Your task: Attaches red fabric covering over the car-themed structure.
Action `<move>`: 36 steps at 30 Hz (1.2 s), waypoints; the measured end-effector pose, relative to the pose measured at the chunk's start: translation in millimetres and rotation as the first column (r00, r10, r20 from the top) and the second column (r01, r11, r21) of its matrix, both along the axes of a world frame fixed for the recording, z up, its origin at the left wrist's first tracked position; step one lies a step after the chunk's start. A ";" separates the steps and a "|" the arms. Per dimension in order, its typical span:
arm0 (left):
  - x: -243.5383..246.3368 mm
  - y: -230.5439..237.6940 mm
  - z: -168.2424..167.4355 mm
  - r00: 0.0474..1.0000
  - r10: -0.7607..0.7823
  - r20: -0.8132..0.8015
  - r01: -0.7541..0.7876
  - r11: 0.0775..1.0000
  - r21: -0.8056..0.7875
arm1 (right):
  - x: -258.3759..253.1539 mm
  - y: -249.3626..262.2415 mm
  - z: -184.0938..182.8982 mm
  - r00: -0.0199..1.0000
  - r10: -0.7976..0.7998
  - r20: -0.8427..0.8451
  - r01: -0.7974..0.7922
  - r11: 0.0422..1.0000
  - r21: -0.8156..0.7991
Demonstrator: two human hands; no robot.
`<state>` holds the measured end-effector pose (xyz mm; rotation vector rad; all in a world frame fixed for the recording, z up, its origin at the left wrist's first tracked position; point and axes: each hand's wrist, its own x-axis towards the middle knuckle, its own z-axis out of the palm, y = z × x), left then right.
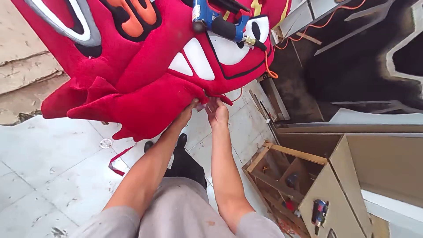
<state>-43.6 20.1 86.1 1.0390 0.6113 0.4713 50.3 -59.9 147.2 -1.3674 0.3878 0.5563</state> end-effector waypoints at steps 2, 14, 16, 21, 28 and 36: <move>0.2 0.3 2.0 1.000 -0.008 -0.022 0.008 1.000 -0.001 | 4.1 -0.1 6.6 0.997 -0.069 0.033 0.070 0.998 -0.008; -2.4 1.6 9.7 0.999 -0.031 -0.021 0.031 1.000 0.003 | 15.3 7.3 17.7 0.978 -0.187 -0.088 0.196 0.974 0.110; -4.4 1.3 11.5 0.998 -0.043 -0.042 0.043 0.999 0.002 | 19.0 5.5 15.4 0.978 -0.199 -0.054 0.205 0.970 0.129; -4.3 1.6 12.0 0.998 -0.034 -0.055 0.034 0.999 0.012 | 15.2 -7.9 16.2 0.976 -0.198 -0.086 0.212 0.957 0.198; -7.6 0.4 19.1 0.997 -0.033 -0.071 0.034 0.999 0.013 | 2.3 -16.1 19.7 0.944 -0.305 -0.125 0.328 0.903 0.277; -9.1 3.9 22.2 0.995 -0.092 -0.035 0.091 0.996 -0.019 | 42.1 -11.4 17.1 0.952 -0.291 -0.097 0.307 0.909 0.281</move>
